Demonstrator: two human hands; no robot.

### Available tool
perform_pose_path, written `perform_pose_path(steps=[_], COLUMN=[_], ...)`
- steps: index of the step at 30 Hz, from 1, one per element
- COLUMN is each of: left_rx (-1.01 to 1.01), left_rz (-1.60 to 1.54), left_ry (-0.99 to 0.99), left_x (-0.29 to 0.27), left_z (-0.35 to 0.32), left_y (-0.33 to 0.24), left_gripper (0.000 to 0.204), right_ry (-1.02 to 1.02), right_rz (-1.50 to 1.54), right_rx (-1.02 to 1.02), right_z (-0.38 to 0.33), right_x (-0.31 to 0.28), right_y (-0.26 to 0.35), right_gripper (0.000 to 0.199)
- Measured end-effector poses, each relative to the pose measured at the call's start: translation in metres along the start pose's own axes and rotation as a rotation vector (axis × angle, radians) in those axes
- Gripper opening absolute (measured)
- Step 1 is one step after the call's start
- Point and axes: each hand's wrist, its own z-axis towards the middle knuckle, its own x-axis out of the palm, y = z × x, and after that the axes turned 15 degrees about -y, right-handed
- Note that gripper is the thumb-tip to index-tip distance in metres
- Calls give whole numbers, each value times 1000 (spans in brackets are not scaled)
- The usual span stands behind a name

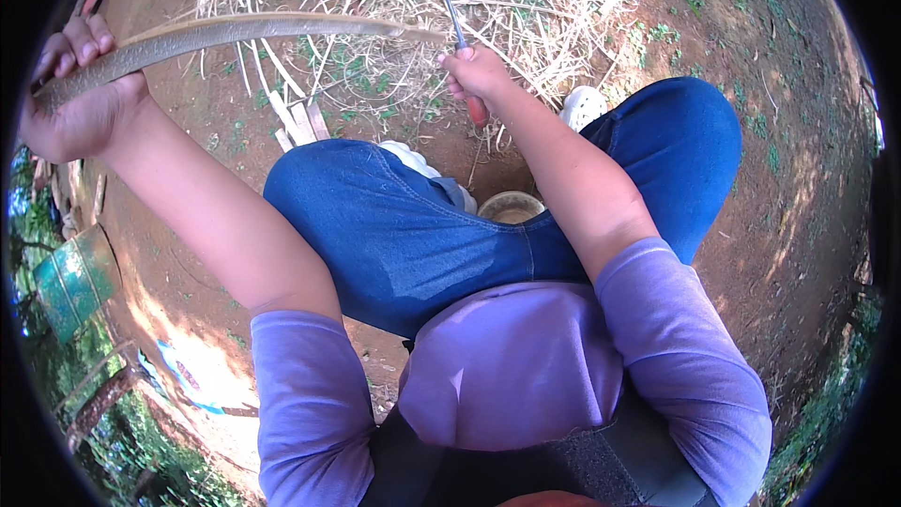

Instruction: The person uses a knife to shave and smooth several thin strips of bamboo while sitting outside.

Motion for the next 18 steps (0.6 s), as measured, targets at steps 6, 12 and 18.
perform_pose_path(steps=[6, 12, 18], left_rx=[110, 157, 252], left_rz=[232, 273, 408], left_ry=[-303, -493, -719], left_x=[10, -30, -43], left_z=[-21, -27, -12], left_y=[4, 23, 35], left_gripper=[27, 20, 23], right_ry=[61, 105, 197], right_rz=[-120, -56, -55], right_rx=[-46, -1, -124], right_z=[-19, -32, -55], right_x=[51, 62, 69], right_y=[-38, -38, -4], right_gripper=[35, 64, 64])
